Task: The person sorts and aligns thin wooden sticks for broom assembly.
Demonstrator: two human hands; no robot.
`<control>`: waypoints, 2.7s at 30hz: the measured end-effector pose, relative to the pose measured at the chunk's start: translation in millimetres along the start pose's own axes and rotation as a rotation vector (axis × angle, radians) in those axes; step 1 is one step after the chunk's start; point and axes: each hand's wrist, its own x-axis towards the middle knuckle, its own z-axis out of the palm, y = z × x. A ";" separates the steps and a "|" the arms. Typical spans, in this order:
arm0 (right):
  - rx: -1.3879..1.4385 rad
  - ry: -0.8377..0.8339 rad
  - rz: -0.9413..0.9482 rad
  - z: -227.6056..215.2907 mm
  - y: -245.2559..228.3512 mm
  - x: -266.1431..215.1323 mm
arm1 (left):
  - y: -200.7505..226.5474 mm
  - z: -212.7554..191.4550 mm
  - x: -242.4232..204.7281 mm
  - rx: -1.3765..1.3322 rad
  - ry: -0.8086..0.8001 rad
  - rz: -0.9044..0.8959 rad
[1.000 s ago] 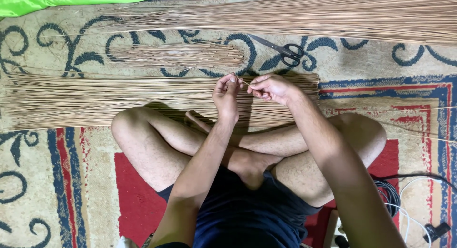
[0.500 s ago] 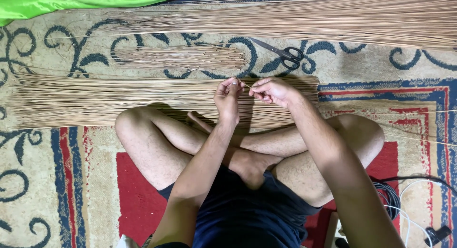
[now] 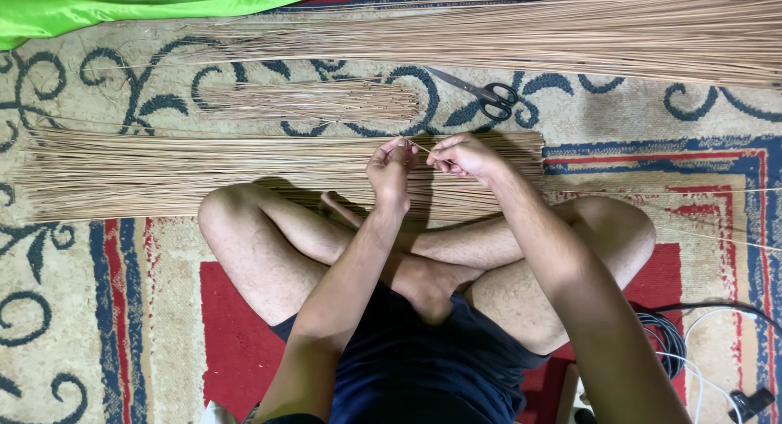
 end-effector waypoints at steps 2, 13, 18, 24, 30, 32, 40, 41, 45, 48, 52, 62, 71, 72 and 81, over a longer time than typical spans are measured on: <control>-0.021 0.007 -0.001 0.4 3.3 2.8 | -13.8 -3.5 10.4 -0.043 -0.019 -0.017; -0.067 0.042 -0.014 2.2 -5.7 -3.9 | 0.7 9.6 -0.7 -0.152 -0.089 -0.047; -0.058 0.051 -0.010 4.4 -6.3 -7.9 | -3.2 9.3 1.8 -0.156 -0.057 -0.025; -0.072 0.030 -0.020 6.2 -9.0 -8.7 | -1.7 7.8 3.2 -0.185 -0.056 -0.050; -0.075 0.017 -0.024 2.5 -4.4 -1.6 | -2.7 8.9 2.7 -0.177 -0.063 -0.054; -0.078 0.019 -0.020 1.9 -3.7 -0.3 | -7.6 6.7 6.5 -0.179 -0.071 -0.046; -0.084 0.006 -0.028 1.7 -2.1 1.4 | -12.2 7.2 12.0 -0.180 -0.077 -0.024; -0.079 0.003 -0.027 2.2 -3.6 0.1 | -12.0 7.0 12.2 -0.181 -0.077 -0.024; -0.053 -0.030 -0.018 -0.7 -7.7 -2.8 | -11.8 6.0 13.1 -0.209 -0.072 -0.029; -0.039 -0.051 0.008 -5.1 -5.2 0.5 | -10.2 7.7 11.9 -0.205 -0.059 -0.027; -0.030 -0.062 0.001 -6.2 -16.1 -3.9 | -19.3 4.0 20.3 -0.223 -0.056 -0.021; -1.198 0.675 -0.109 -142.2 41.7 79.1 | -17.6 0.0 18.6 -0.218 -0.001 0.022; -1.316 0.559 -0.131 -128.1 34.2 62.0 | 3.0 6.4 13.9 -0.215 -0.020 0.026; -1.252 0.513 -0.150 -121.7 20.7 49.5 | 5.7 8.0 15.6 -0.222 -0.046 0.010; -0.947 0.247 0.111 -100.0 -84.1 -43.1 | 0.0 -4.2 28.6 -0.192 -0.112 -0.016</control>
